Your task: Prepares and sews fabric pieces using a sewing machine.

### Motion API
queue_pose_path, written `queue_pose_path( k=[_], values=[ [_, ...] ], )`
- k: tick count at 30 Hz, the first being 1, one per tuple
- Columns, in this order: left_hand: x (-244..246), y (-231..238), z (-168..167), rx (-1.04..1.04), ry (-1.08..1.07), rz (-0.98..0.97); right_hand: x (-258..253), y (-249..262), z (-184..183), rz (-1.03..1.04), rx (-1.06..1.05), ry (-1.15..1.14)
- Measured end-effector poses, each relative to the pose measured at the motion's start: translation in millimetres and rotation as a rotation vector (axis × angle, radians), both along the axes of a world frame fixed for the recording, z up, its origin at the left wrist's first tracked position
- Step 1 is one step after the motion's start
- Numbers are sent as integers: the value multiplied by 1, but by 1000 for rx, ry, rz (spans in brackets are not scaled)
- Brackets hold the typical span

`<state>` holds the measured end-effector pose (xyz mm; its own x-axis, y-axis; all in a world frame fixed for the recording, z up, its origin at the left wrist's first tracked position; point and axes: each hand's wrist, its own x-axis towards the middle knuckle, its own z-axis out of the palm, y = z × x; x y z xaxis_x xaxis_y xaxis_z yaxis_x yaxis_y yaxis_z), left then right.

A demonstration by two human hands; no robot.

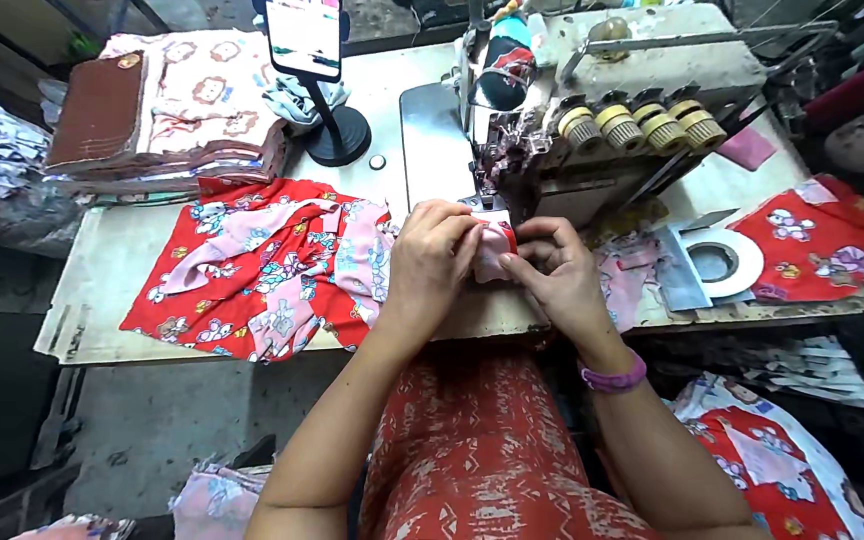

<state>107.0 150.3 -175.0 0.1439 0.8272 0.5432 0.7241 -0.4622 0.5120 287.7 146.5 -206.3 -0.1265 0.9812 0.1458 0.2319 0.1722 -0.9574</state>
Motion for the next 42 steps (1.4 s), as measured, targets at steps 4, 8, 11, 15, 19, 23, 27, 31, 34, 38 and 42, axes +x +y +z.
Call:
queue_pose_path(
  k=[4,8,11,15,19,23,27,31,34,38,42],
  values=[
    [0,1,0,-3,-3,-3,4,-1,5,132,290,-283],
    [-2,7,1,-18,-22,-12,10,8,23,204,91,-336],
    [-4,14,3,-21,-24,-11,8,18,29,185,-16,-211],
    [-6,26,3,-25,-27,-11,3,21,28,105,-81,-89],
    [-8,39,1,-23,-3,-25,0,19,29,0,-114,-10],
    [-7,42,8,-80,15,-31,4,9,27,-21,-73,5],
    [-12,15,-7,182,-2,-57,12,-5,23,61,-151,16],
    [-11,-27,-11,232,74,-114,19,-5,14,92,-204,195],
    [-6,-23,-16,267,157,-126,17,2,17,125,-276,280],
    [1,-14,-22,237,206,-129,17,5,19,163,-409,415],
    [4,-13,-25,264,215,-111,26,5,18,207,-373,396]
  ],
)
